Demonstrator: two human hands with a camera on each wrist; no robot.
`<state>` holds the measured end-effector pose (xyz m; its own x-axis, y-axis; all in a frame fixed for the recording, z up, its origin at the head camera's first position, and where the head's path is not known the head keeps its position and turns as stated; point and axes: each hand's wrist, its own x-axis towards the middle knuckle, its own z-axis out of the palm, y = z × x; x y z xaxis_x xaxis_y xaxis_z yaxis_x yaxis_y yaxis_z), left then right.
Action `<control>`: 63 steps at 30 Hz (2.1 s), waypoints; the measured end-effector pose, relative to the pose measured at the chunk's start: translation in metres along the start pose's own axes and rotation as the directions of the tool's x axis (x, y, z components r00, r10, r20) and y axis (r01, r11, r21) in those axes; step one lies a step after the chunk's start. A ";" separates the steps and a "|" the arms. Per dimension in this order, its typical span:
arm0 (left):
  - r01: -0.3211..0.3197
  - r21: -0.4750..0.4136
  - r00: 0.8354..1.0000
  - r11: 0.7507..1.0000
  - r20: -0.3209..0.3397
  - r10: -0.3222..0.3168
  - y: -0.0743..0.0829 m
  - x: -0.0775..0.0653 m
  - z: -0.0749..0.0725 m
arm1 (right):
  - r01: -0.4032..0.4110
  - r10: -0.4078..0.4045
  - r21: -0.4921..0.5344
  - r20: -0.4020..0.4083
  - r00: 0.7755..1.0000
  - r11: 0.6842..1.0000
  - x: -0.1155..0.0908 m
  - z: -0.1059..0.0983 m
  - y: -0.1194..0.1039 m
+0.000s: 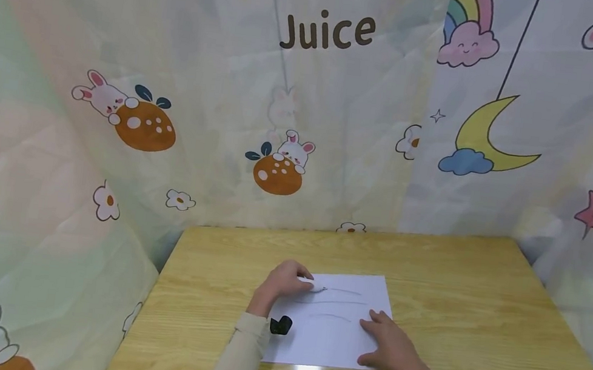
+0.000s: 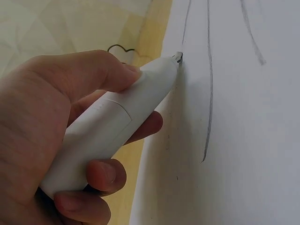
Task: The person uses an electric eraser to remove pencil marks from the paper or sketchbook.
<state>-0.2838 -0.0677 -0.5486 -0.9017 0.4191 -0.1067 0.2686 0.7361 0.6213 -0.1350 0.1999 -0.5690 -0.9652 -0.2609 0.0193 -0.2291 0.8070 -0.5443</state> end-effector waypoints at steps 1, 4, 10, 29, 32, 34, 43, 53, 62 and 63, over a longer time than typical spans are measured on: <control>0.003 0.002 1.000 1.000 -0.004 -0.003 0.000 0.000 0.000 | 0.001 -0.001 0.004 0.003 1.000 1.000 0.000 -0.001 0.000; -0.004 -0.014 1.000 1.000 0.013 0.004 0.000 0.002 0.001 | 0.003 -0.003 0.005 0.013 1.000 1.000 0.000 -0.002 -0.001; 0.000 -0.009 0.999 1.000 0.039 0.000 0.003 0.006 0.004 | -0.003 0.003 0.010 0.005 1.000 1.000 -0.001 -0.003 -0.001; 0.046 -0.010 0.999 0.999 0.021 -0.046 0.005 0.006 0.005 | -0.009 0.009 0.001 0.009 1.000 1.000 0.000 -0.002 -0.002; 0.032 -0.015 0.999 0.999 0.023 -0.032 0.007 0.005 0.005 | -0.002 0.002 -0.013 0.003 1.000 1.000 0.000 -0.001 -0.001; 0.016 -0.012 0.999 1.000 0.033 -0.016 0.008 0.007 0.006 | -0.003 0.003 -0.018 0.000 1.000 1.000 0.000 0.000 -0.001; 0.016 0.036 1.000 0.999 0.020 -0.017 0.011 0.011 0.004 | 0.012 -0.012 -0.003 0.000 1.000 1.000 0.002 -0.003 -0.001; 0.046 0.028 0.999 0.999 0.022 -0.047 0.011 0.002 0.001 | 0.020 -0.020 0.000 0.014 1.000 1.000 0.000 -0.002 0.000; 0.017 0.020 0.998 1.000 0.052 -0.018 0.013 0.008 0.003 | 0.010 -0.010 0.012 0.002 1.000 1.000 -0.001 -0.005 -0.002; 0.020 0.025 0.999 0.999 0.048 -0.022 0.014 0.008 0.002 | 0.013 -0.013 0.011 0.000 1.000 1.000 0.000 -0.005 -0.002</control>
<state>-0.2864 -0.0531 -0.5428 -0.8899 0.4282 -0.1573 0.2586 0.7576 0.5994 -0.1348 0.2009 -0.5635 -0.9621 -0.2714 0.0259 -0.2399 0.7975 -0.5536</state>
